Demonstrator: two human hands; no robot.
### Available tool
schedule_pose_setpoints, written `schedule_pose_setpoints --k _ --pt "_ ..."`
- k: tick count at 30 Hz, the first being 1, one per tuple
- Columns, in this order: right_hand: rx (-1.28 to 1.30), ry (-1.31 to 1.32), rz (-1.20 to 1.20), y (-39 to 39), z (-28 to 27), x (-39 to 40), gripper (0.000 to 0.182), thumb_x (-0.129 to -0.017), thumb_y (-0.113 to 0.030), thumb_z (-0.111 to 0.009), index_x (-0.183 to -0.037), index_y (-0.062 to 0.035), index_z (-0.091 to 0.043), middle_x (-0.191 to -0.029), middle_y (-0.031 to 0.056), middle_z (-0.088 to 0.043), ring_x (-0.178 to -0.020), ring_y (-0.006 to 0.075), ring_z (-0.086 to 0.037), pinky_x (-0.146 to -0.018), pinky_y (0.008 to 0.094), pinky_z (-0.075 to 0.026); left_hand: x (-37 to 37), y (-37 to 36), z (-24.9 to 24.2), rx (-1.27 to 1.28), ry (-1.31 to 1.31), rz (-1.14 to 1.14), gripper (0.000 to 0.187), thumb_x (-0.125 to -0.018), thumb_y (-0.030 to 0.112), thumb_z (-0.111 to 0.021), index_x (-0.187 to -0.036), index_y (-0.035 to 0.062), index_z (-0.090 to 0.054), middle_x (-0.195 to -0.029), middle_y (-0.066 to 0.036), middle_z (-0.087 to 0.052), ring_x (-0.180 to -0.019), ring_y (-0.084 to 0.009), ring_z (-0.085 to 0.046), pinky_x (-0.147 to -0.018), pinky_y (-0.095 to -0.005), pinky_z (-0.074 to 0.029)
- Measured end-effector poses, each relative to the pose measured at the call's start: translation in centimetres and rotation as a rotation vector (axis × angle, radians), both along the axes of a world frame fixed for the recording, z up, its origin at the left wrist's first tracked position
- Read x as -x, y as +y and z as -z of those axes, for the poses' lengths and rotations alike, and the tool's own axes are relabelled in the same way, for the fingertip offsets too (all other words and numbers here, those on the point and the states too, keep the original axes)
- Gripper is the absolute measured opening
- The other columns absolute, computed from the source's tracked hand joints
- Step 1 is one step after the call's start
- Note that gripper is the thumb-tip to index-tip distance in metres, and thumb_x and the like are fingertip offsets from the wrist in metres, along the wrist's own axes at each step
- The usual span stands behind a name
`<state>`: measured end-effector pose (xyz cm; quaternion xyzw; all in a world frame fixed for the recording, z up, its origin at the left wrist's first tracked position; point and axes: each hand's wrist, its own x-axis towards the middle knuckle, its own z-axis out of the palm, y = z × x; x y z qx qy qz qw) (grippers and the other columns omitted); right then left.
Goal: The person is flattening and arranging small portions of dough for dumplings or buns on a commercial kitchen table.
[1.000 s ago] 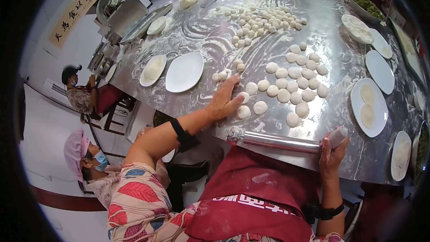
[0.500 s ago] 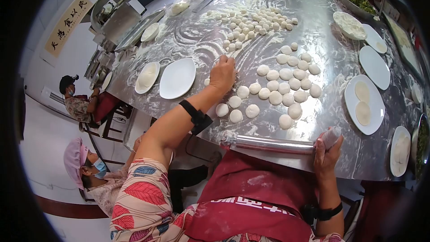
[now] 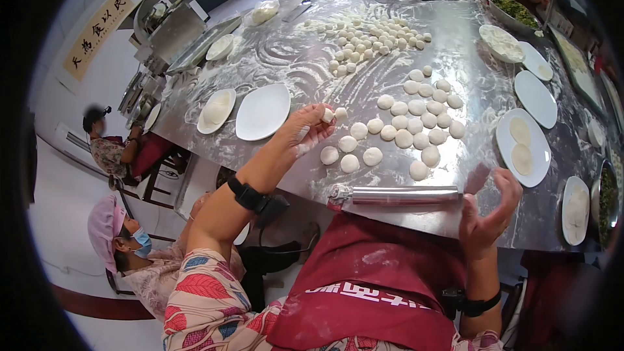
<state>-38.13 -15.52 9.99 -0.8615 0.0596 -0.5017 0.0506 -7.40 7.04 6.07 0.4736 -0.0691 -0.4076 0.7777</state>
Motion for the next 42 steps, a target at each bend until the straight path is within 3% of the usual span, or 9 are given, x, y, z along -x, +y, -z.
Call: schedule_pose_setpoints --k 3,10,14,24,27,31,36,39,42 --pt "-0.204 0.115 -0.365 2.7 -1.9 -3.4 0.046 -0.089 -0.020 -0.062 -0.124 0.0037 -0.044 -0.117 0.0218 -0.051 -0.096 0.0239 -0.056 -0.072 0.0338 -0.050 0.8 0.0 -0.5 0.091 0.041 0.046 0.024 -0.090 0.020 -0.065 -0.104 0.0030 -0.057 -0.097 -0.007 -0.060 -0.086 -0.0139 -0.060 -0.079 -0.0259 -0.054" --pt "-1.612 0.488 -0.744 6.4 -2.3 -14.3 0.041 -0.095 -0.024 -0.054 -0.126 0.0003 -0.045 -0.110 0.0170 -0.054 -0.076 0.0169 -0.062 -0.065 0.0277 -0.053 3.8 -0.1 -1.7 0.225 -0.008 0.173 0.024 -0.089 0.018 -0.066 -0.105 0.0030 -0.058 -0.101 -0.007 -0.062 -0.091 -0.0141 -0.062 -0.082 -0.0258 -0.054" --pt "-1.619 0.520 -0.839 6.3 0.0 -16.2 0.032 -0.095 -0.024 -0.056 -0.114 0.0012 -0.052 -0.094 0.0099 -0.060 -0.077 0.0155 -0.062 -0.064 0.0270 -0.053 4.0 1.1 -1.4 0.229 -0.034 0.208 0.022 -0.090 0.017 -0.064 -0.107 0.0030 -0.060 -0.103 -0.006 -0.063 -0.093 -0.0137 -0.062 -0.087 -0.0262 -0.053" --pt "-1.692 0.532 -0.882 7.7 1.4 -17.1 0.018 -0.090 -0.015 -0.062 -0.101 -0.0010 -0.058 -0.083 0.0055 -0.060 -0.073 0.0123 -0.060 -0.064 0.0271 -0.053 3.4 3.9 -1.8 0.078 -0.101 0.116 0.024 -0.086 0.005 -0.066 -0.109 0.0027 -0.062 -0.104 -0.006 -0.064 -0.094 -0.0149 -0.062 -0.089 -0.0286 -0.051" --pt "-1.584 0.375 -0.776 6.0 1.0 -17.0 0.018 -0.088 -0.013 -0.064 -0.102 -0.0024 -0.059 -0.080 0.0040 -0.060 -0.070 0.0112 -0.059 -0.062 0.0261 -0.053 1.6 6.7 -4.2 0.091 -0.358 -0.102 0.029 -0.082 0.003 -0.068 -0.110 0.0036 -0.060 -0.100 -0.005 -0.062 -0.090 -0.0127 -0.061 -0.084 -0.0270 -0.051" --pt "-1.386 0.407 -0.666 4.9 0.7 -15.9 0.020 -0.084 -0.008 -0.068 -0.100 0.0009 -0.060 -0.075 0.0022 -0.059 -0.064 0.0085 -0.056 -0.056 0.0234 -0.048 0.0 9.2 -0.6 -0.413 -0.846 -0.064 0.029 -0.076 0.004 -0.072 -0.103 0.0050 -0.061 -0.092 0.000 -0.058 -0.084 -0.0079 -0.057 -0.076 -0.0242 -0.050" --pt "-1.214 0.514 -0.643 5.8 2.2 -15.0 0.021 -0.081 -0.005 -0.071 -0.099 0.0017 -0.062 -0.065 -0.0029 -0.052 -0.057 0.0042 -0.049 -0.052 0.0210 -0.044 1.3 8.9 4.4 -0.695 -1.437 -0.045 0.029 -0.066 0.008 -0.077 -0.091 0.0014 -0.063 -0.089 -0.008 -0.059 -0.078 -0.0214 -0.060 -0.072 -0.0303 -0.051" --pt "-1.137 0.530 -0.627 6.5 1.9 -14.4 0.023 -0.079 -0.002 -0.071 -0.101 0.0001 -0.063 -0.070 -0.0040 -0.050 -0.059 0.0026 -0.045 -0.053 0.0200 -0.042 1.4 9.2 3.5 -0.737 -1.275 0.132 0.043 -0.066 0.015 -0.080 -0.102 0.0021 -0.060 -0.099 -0.014 -0.058 -0.090 -0.0320 -0.059 -0.082 -0.0378 -0.049" --pt "-1.141 0.490 -0.634 7.0 1.8 -14.3 0.024 -0.079 -0.001 -0.071 -0.101 -0.0007 -0.064 -0.075 -0.0033 -0.052 -0.061 0.0025 -0.045 -0.054 0.0194 -0.042 1.0 9.1 3.6 -0.627 -1.661 -0.137 0.063 -0.070 0.030 -0.079 -0.120 0.0022 -0.052 -0.118 -0.020 -0.053 -0.111 -0.0363 -0.052 -0.094 -0.0413 -0.043"
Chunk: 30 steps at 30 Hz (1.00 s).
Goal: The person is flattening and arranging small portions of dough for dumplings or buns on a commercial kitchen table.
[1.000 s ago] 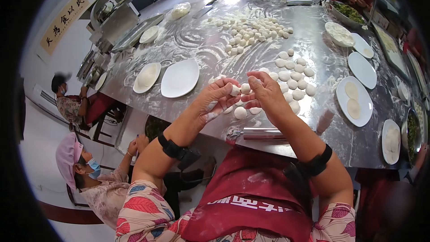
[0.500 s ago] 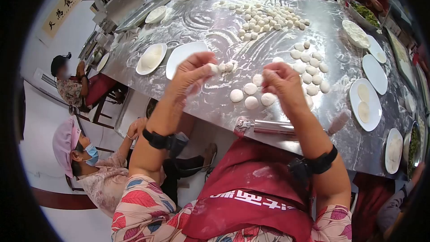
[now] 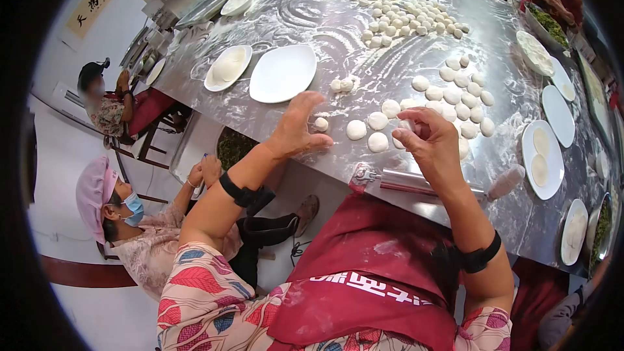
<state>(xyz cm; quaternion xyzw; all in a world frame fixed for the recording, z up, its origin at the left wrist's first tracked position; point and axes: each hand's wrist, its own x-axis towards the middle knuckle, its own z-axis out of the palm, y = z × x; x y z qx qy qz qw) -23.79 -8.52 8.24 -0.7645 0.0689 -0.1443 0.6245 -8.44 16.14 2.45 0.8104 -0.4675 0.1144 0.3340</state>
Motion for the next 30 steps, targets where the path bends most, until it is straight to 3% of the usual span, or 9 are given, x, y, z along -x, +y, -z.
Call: schedule_pose_setpoints --k 6,12,15,16,19,20,23,26,30 --pt "0.089 0.027 0.013 0.6 0.4 -0.1 0.024 -0.076 -0.001 -0.073 -0.098 -0.0005 -0.064 -0.080 -0.0017 -0.056 -0.064 0.0041 -0.046 -0.057 0.0200 -0.040 0.4 -3.4 0.5 -0.199 -0.187 -0.158 0.089 -0.083 0.058 -0.058 -0.138 -0.0059 -0.031 -0.145 -0.029 -0.028 -0.134 -0.0434 -0.027 -0.110 -0.0501 -0.023" --pt "0.257 0.027 0.044 -0.6 0.7 0.0 0.025 -0.073 -0.001 -0.074 -0.096 0.0008 -0.064 -0.081 0.0006 -0.056 -0.062 0.0059 -0.045 -0.056 0.0215 -0.040 1.5 -5.1 2.6 -0.490 -0.043 -0.191 0.093 -0.086 0.064 -0.045 -0.144 -0.0062 -0.022 -0.152 -0.029 -0.012 -0.142 -0.0416 -0.009 -0.112 -0.0562 -0.009" --pt "0.179 0.040 0.009 -0.3 0.2 -0.5 0.026 -0.073 -0.003 -0.075 -0.096 0.0004 -0.065 -0.081 0.0026 -0.057 -0.063 0.0066 -0.049 -0.058 0.0223 -0.043 0.8 -4.8 3.4 -0.450 -0.031 -0.142 0.094 -0.086 0.067 -0.042 -0.144 -0.0053 -0.023 -0.152 -0.027 -0.012 -0.142 -0.0415 -0.010 -0.112 -0.0556 -0.009" --pt "0.227 0.019 0.003 -0.2 0.4 -0.7 0.026 -0.073 -0.003 -0.075 -0.097 -0.0005 -0.065 -0.082 0.0039 -0.057 -0.064 0.0081 -0.051 -0.059 0.0233 -0.044 0.5 -4.6 3.2 -0.435 0.006 -0.129 0.086 -0.091 0.062 -0.038 -0.144 -0.0043 -0.025 -0.153 -0.023 -0.017 -0.142 -0.0379 -0.014 -0.114 -0.0501 -0.011" --pt "0.329 0.028 -0.046 0.9 1.1 -0.3 0.025 -0.075 -0.003 -0.073 -0.098 -0.0016 -0.064 -0.085 0.0071 -0.058 -0.066 0.0125 -0.055 -0.061 0.0266 -0.046 -1.4 -3.5 2.8 0.268 0.600 0.075 0.076 -0.096 0.056 -0.034 -0.143 -0.0035 -0.027 -0.151 -0.019 -0.024 -0.141 -0.0314 -0.020 -0.115 -0.0418 -0.014" --pt "0.359 0.040 -0.067 1.4 1.2 -0.2 0.025 -0.075 -0.002 -0.073 -0.098 -0.0018 -0.064 -0.085 0.0081 -0.059 -0.067 0.0140 -0.056 -0.062 0.0277 -0.047 -1.4 -2.5 2.8 0.443 0.886 0.056 0.066 -0.100 0.048 -0.034 -0.141 -0.0033 -0.030 -0.147 -0.018 -0.032 -0.139 -0.0252 -0.025 -0.115 -0.0354 -0.018" --pt "0.493 -0.005 -0.182 3.0 1.8 -0.8 0.027 -0.074 0.000 -0.070 -0.100 -0.0003 -0.062 -0.088 0.0137 -0.059 -0.072 0.0247 -0.061 -0.067 0.0351 -0.049 -1.2 -0.2 2.9 0.732 0.993 -0.104 0.055 -0.100 0.041 -0.038 -0.133 -0.0033 -0.041 -0.133 -0.017 -0.046 -0.128 -0.0207 -0.041 -0.108 -0.0325 -0.030" --pt "0.548 0.015 -0.314 5.2 1.6 -2.1 0.031 -0.072 0.000 -0.070 -0.102 -0.0011 -0.060 -0.092 0.0168 -0.059 -0.079 0.0314 -0.062 -0.071 0.0392 -0.049 0.1 1.6 3.4 0.586 0.975 -0.263 0.038 -0.100 0.028 -0.044 -0.122 -0.0029 -0.049 -0.114 -0.011 -0.056 -0.109 -0.0153 -0.053 -0.098 -0.0275 -0.040" --pt "0.739 0.016 -0.450 7.7 2.7 -4.4 0.035 -0.072 -0.001 -0.069 -0.105 -0.0015 -0.057 -0.100 0.0176 -0.058 -0.091 0.0359 -0.059 -0.076 0.0422 -0.049 2.2 2.0 4.2 0.495 0.744 -0.234 0.023 -0.097 0.013 -0.049 -0.115 -0.0013 -0.052 -0.106 -0.007 -0.058 -0.100 -0.0120 -0.054 -0.092 -0.0257 -0.043"
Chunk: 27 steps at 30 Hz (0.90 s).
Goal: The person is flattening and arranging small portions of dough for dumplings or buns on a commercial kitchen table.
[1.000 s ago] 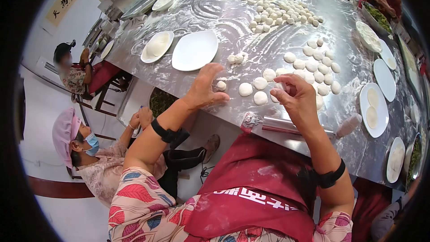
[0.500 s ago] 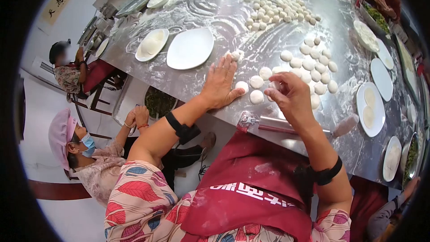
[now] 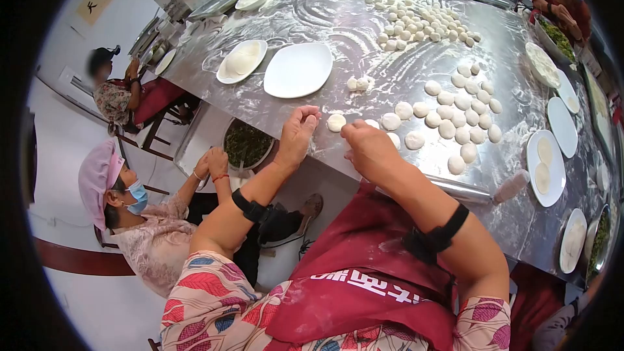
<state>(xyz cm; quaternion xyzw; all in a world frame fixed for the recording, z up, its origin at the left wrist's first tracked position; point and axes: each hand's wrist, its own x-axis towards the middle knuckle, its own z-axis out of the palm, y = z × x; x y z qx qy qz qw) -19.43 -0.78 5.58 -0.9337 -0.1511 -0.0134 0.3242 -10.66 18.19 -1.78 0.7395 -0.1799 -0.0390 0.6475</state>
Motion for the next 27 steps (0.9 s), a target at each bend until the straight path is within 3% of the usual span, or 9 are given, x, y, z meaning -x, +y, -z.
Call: schedule_pose_setpoints --k 3,6,9,12,15,16,23,24,27 --pt "0.187 0.036 -0.052 0.4 1.3 -1.2 0.036 -0.072 0.000 -0.069 -0.106 -0.0011 -0.057 -0.103 0.0181 -0.058 -0.092 0.0361 -0.060 -0.078 0.0419 -0.049 0.4 -0.1 0.0 0.053 -0.020 0.002 0.024 -0.097 0.014 -0.047 -0.116 -0.0012 -0.052 -0.109 -0.007 -0.057 -0.101 -0.0117 -0.053 -0.093 -0.0252 -0.042" --pt "-0.026 -0.015 0.021 -1.2 0.6 -0.5 0.041 -0.072 0.003 -0.068 -0.112 -0.0011 -0.057 -0.097 0.0166 -0.058 -0.082 0.0286 -0.061 -0.073 0.0362 -0.051 0.2 -0.6 -0.7 0.074 -0.022 -0.059 0.026 -0.098 0.015 -0.046 -0.118 -0.0015 -0.051 -0.110 -0.009 -0.055 -0.104 -0.0140 -0.052 -0.095 -0.0282 -0.041" --pt "-0.201 -0.069 0.151 -3.6 -1.1 1.3 0.038 -0.073 0.004 -0.066 -0.110 -0.0004 -0.058 -0.100 0.0182 -0.059 -0.089 0.0322 -0.061 -0.075 0.0385 -0.051 0.5 -1.9 -2.3 -0.274 -0.305 -0.119 0.044 -0.098 0.031 -0.047 -0.127 -0.0020 -0.044 -0.123 -0.018 -0.050 -0.118 -0.0243 -0.048 -0.102 -0.0362 -0.036" --pt "-0.144 -0.202 0.220 -5.1 -3.4 4.0 0.034 -0.075 0.006 -0.065 -0.108 0.0010 -0.058 -0.096 0.0157 -0.059 -0.081 0.0266 -0.061 -0.070 0.0359 -0.050 1.9 -5.5 -3.3 -0.694 -0.590 -0.165 0.075 -0.094 0.052 -0.045 -0.139 -0.0054 -0.029 -0.142 -0.028 -0.032 -0.135 -0.0369 -0.030 -0.110 -0.0485 -0.023" --pt "-0.065 -0.323 0.281 -6.4 -3.7 7.1 0.035 -0.074 0.007 -0.066 -0.108 0.0012 -0.058 -0.096 0.0157 -0.059 -0.079 0.0262 -0.061 -0.070 0.0356 -0.049 2.9 -8.2 -2.4 -0.949 -0.725 -0.036 0.098 -0.087 0.066 -0.041 -0.144 -0.0094 -0.014 -0.151 -0.031 -0.009 -0.142 -0.0426 -0.008 -0.112 -0.0560 -0.008" --pt "-0.043 -0.361 0.299 -6.8 -3.6 8.1 0.036 -0.074 0.007 -0.066 -0.109 0.0014 -0.057 -0.096 0.0160 -0.059 -0.079 0.0267 -0.061 -0.070 0.0358 -0.049 3.1 -8.7 -1.9 -0.986 -0.611 0.076 0.102 -0.087 0.068 -0.039 -0.144 -0.0114 -0.009 -0.151 -0.032 -0.004 -0.143 -0.0425 -0.001 -0.111 -0.0592 -0.001" --pt "0.026 -0.542 0.353 -8.3 -4.3 12.6 0.036 -0.076 0.007 -0.065 -0.110 0.0027 -0.055 -0.098 0.0183 -0.059 -0.081 0.0313 -0.060 -0.071 0.0368 -0.050 2.8 -9.1 -2.5 -1.127 -0.448 0.224 0.101 -0.088 0.068 -0.035 -0.145 -0.0095 -0.007 -0.153 -0.030 -0.001 -0.144 -0.0392 0.004 -0.113 -0.0539 0.003" --pt "0.035 -0.570 0.364 -8.8 -4.1 13.2 0.036 -0.076 0.007 -0.065 -0.110 0.0025 -0.055 -0.098 0.0184 -0.059 -0.081 0.0314 -0.060 -0.071 0.0367 -0.050 2.3 -8.7 -1.3 -1.037 -0.521 0.183 0.097 -0.088 0.065 -0.042 -0.145 -0.0085 -0.014 -0.151 -0.030 -0.010 -0.143 -0.0394 -0.008 -0.115 -0.0481 -0.006" --pt "0.109 -0.667 0.468 -11.8 -2.8 15.9 0.036 -0.079 0.003 -0.066 -0.112 0.0021 -0.055 -0.101 0.0169 -0.059 -0.080 0.0273 -0.059 -0.072 0.0350 -0.050 -0.7 -4.8 -2.2 -0.280 -0.147 0.010 0.091 -0.079 0.052 -0.066 -0.137 -0.0082 -0.029 -0.142 -0.030 -0.029 -0.133 -0.0414 -0.032 -0.109 -0.0443 -0.028"
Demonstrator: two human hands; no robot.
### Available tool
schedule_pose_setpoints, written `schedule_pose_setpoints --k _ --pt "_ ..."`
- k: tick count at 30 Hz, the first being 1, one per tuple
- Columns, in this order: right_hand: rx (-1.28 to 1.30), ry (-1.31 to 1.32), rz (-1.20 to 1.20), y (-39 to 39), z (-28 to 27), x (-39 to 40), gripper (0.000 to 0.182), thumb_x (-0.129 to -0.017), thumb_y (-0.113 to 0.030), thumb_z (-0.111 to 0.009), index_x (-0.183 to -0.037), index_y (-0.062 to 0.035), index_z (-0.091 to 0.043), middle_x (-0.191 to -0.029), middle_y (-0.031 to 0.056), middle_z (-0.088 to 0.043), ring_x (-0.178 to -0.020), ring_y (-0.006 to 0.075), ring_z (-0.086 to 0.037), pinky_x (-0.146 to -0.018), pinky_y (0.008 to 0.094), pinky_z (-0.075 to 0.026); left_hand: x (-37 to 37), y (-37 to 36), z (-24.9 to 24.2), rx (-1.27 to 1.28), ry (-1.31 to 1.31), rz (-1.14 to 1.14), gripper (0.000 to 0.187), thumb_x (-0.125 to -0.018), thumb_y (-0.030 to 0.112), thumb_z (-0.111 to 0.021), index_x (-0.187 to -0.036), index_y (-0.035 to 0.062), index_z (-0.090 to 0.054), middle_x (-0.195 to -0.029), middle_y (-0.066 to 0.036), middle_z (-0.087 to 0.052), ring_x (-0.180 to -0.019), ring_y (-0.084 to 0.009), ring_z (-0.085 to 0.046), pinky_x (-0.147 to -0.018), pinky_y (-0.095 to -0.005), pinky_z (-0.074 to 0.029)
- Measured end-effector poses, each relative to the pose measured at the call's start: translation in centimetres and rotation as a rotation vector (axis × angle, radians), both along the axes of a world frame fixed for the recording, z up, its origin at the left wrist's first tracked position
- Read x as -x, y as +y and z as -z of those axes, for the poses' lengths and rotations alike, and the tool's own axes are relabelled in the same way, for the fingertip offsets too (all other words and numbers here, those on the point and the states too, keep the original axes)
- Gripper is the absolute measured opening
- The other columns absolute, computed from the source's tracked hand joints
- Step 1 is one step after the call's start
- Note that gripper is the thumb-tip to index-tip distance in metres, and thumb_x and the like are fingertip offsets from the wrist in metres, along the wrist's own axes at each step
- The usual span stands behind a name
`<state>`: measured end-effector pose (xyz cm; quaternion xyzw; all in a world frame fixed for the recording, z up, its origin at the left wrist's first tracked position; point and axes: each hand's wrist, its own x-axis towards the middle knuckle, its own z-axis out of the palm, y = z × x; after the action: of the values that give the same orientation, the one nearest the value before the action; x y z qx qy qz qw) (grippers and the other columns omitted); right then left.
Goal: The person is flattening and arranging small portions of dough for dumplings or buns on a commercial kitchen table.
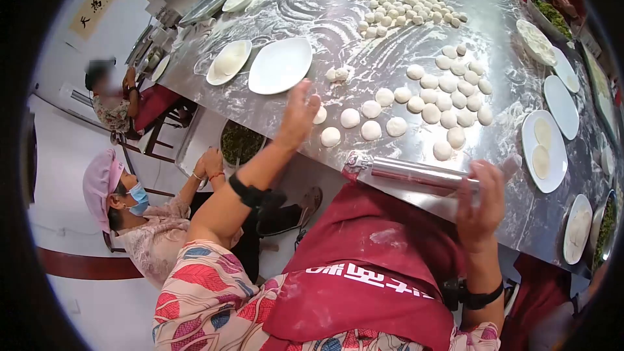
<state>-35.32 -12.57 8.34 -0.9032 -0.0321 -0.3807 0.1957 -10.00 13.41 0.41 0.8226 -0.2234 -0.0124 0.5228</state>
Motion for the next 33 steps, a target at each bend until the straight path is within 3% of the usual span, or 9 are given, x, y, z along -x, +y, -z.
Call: schedule_pose_setpoints --k 3,6,9,18,24,26,29,31,33 --pt "-0.029 -0.030 0.202 -3.9 2.2 3.7 0.039 -0.079 -0.003 -0.070 -0.115 0.0020 -0.054 -0.105 0.0149 -0.058 -0.075 0.0229 -0.056 -0.070 0.0329 -0.048 1.4 3.3 -4.3 -0.470 -0.058 0.069 0.094 -0.064 0.041 -0.083 -0.130 -0.0076 -0.037 -0.128 -0.028 -0.041 -0.119 -0.0413 -0.047 -0.097 -0.0412 -0.042" --pt "-0.172 0.016 0.269 -5.3 4.4 5.8 0.050 -0.079 -0.010 -0.074 -0.121 0.0016 -0.050 -0.110 0.0136 -0.055 -0.073 0.0201 -0.052 -0.069 0.0307 -0.046 2.5 3.6 -4.5 -0.781 -0.084 0.156 0.100 -0.052 0.038 -0.088 -0.126 -0.0080 -0.041 -0.122 -0.028 -0.043 -0.114 -0.0412 -0.049 -0.094 -0.0421 -0.044" --pt "-0.193 0.068 0.279 -6.2 6.3 6.9 0.061 -0.078 -0.016 -0.076 -0.127 0.0010 -0.044 -0.116 0.0141 -0.051 -0.079 0.0203 -0.050 -0.070 0.0298 -0.045 2.1 1.7 -5.3 -0.797 0.015 0.275 0.093 -0.050 0.033 -0.090 -0.120 -0.0075 -0.044 -0.120 -0.027 -0.045 -0.110 -0.0410 -0.051 -0.093 -0.0419 -0.045" --pt "-0.117 0.080 0.338 -6.2 7.8 7.5 0.053 -0.079 -0.013 -0.074 -0.123 0.0024 -0.048 -0.116 0.0201 -0.051 -0.089 0.0280 -0.054 -0.071 0.0332 -0.047 -0.2 -8.9 -2.9 -0.583 -0.100 0.425 0.079 -0.054 0.029 -0.086 -0.117 0.0002 -0.049 -0.110 -0.023 -0.049 -0.100 -0.0367 -0.053 -0.088 -0.0413 -0.045" --pt "-0.140 0.082 0.321 -6.5 7.7 7.5 0.043 -0.080 -0.007 -0.072 -0.116 0.0034 -0.052 -0.113 0.0207 -0.053 -0.091 0.0297 -0.056 -0.068 0.0319 -0.048 -1.8 -16.5 -4.2 -0.419 -0.278 0.436 0.059 -0.070 0.031 -0.078 -0.118 0.0053 -0.056 -0.111 -0.021 -0.054 -0.101 -0.0337 -0.056 -0.085 -0.0394 -0.047" --pt "-0.142 0.070 0.326 -6.3 7.7 7.5 0.040 -0.081 -0.006 -0.071 -0.115 0.0033 -0.053 -0.112 0.0205 -0.054 -0.091 0.0293 -0.056 -0.068 0.0319 -0.049 -3.3 -15.8 -7.0 -0.494 -0.089 0.387 0.048 -0.076 0.030 -0.074 -0.118 0.0103 -0.060 -0.111 -0.015 -0.056 -0.102 -0.0317 -0.058 -0.086 -0.0387 -0.047" --pt "-0.128 0.083 0.339 -6.0 7.4 7.6 0.036 -0.081 -0.004 -0.070 -0.113 0.0028 -0.054 -0.110 0.0202 -0.055 -0.089 0.0286 -0.056 -0.068 0.0321 -0.049 -5.5 -11.9 -7.0 -0.638 -0.292 0.218 0.043 -0.076 0.027 -0.072 -0.114 0.0103 -0.062 -0.109 -0.013 -0.058 -0.103 -0.0327 -0.058 -0.089 -0.0398 -0.047" --pt "-0.133 0.075 0.340 -5.9 7.2 7.4 0.035 -0.081 -0.004 -0.069 -0.111 0.0026 -0.055 -0.109 0.0200 -0.056 -0.087 0.0283 -0.056 -0.068 0.0324 -0.049 -5.8 -9.1 -6.1 -0.751 -0.407 0.175 0.040 -0.074 0.017 -0.069 -0.113 0.0096 -0.063 -0.110 -0.019 -0.057 -0.102 -0.0361 -0.057 -0.091 -0.0418 -0.046" --pt "-0.051 0.047 0.334 -6.1 7.1 7.2 0.034 -0.081 -0.003 -0.069 -0.111 0.0024 -0.055 -0.108 0.0198 -0.056 -0.083 0.0279 -0.056 -0.068 0.0325 -0.049 -5.4 -7.2 -5.2 -0.795 -0.355 0.196 0.038 -0.073 0.011 -0.068 -0.111 0.0072 -0.062 -0.107 -0.019 -0.058 -0.102 -0.0371 -0.057 -0.090 -0.0415 -0.046"
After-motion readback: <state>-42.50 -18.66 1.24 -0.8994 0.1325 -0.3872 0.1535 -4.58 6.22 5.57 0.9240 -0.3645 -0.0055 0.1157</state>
